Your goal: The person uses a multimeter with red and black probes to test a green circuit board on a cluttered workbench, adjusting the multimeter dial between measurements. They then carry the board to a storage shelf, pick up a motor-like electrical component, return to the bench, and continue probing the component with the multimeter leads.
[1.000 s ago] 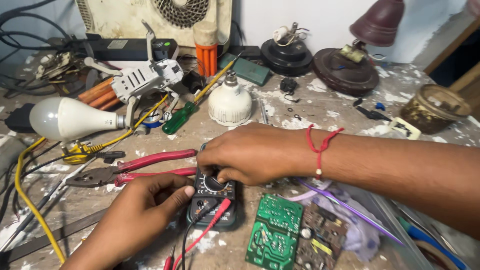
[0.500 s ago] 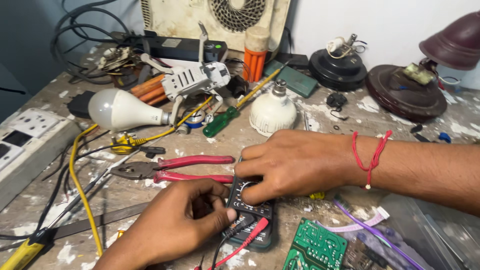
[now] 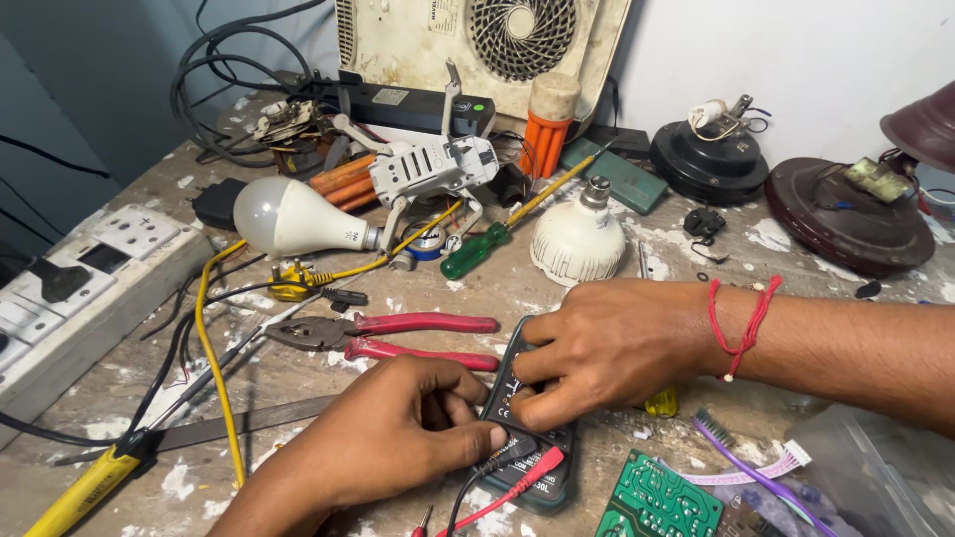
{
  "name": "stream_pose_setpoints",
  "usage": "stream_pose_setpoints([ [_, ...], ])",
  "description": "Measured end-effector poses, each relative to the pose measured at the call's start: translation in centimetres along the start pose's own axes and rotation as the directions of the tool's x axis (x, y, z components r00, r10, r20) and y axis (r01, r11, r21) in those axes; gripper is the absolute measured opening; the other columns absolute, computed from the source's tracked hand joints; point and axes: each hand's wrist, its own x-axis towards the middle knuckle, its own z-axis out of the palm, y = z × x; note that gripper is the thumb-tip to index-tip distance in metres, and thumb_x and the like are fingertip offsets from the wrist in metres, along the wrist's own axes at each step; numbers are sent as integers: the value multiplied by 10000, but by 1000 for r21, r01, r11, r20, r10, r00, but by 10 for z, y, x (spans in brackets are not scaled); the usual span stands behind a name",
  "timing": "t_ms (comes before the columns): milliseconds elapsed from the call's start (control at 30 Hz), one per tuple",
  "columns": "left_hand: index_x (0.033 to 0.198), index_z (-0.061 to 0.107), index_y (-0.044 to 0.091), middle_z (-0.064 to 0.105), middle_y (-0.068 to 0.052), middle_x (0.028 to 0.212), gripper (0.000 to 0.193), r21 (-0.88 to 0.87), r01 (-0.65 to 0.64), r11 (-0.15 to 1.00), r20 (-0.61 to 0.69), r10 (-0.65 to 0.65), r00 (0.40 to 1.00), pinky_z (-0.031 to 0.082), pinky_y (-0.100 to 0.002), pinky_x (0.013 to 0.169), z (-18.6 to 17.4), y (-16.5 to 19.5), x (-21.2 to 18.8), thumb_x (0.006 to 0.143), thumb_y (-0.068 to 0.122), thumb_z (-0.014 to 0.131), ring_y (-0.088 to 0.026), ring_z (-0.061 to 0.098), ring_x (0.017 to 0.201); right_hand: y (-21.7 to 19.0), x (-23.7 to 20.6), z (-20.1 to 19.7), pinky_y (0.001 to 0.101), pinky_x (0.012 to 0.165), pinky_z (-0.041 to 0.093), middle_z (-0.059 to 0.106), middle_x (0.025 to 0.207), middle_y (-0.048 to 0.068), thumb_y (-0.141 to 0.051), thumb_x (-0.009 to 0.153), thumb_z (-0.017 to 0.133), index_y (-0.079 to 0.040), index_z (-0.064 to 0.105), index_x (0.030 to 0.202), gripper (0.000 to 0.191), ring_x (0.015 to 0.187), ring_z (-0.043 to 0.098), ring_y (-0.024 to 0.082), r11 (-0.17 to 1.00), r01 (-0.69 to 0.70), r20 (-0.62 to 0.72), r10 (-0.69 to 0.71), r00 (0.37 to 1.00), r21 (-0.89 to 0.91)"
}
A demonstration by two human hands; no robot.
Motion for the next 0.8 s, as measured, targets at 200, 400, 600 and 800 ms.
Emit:
stream_pose_setpoints([
  [200,768,698,41,603,53,644,203,-1,-38,999,11,38,999,442,-261,537,-7,-7,-11,785,195,831,-43,530,594,-7,15,0,399,421,469,560,808,35,-207,857,648,-139,589,1032,196,709,629,248,1000,-24,33,24,999,4],
  [400,752,698,27,575,50,617,247,43,-42,998,2,42,999,415,-266,520,-12,-5,-28,815,232,821,-44,496,577,-20,38,-7,442,541,497,594,914,69,-174,731,697,-86,549,860,216,906,642,297,972,-162,24,160,987,169],
  [600,786,720,36,597,51,625,207,-21,-50,999,31,51,998,431,-256,525,-22,-7,-30,813,218,816,-33,513,578,-32,26,-23,472,650,485,603,961,94,-198,905,691,-76,640,990,157,910,628,317,824,-422,96,418,903,378],
  [800,771,723,19,598,55,602,232,19,-60,998,44,59,997,424,-255,508,-12,-8,-30,824,225,815,-33,514,558,-48,19,-17,439,750,513,620,1029,101,-188,928,698,-61,657,1027,166,976,637,312,835,-336,-29,386,922,436],
])
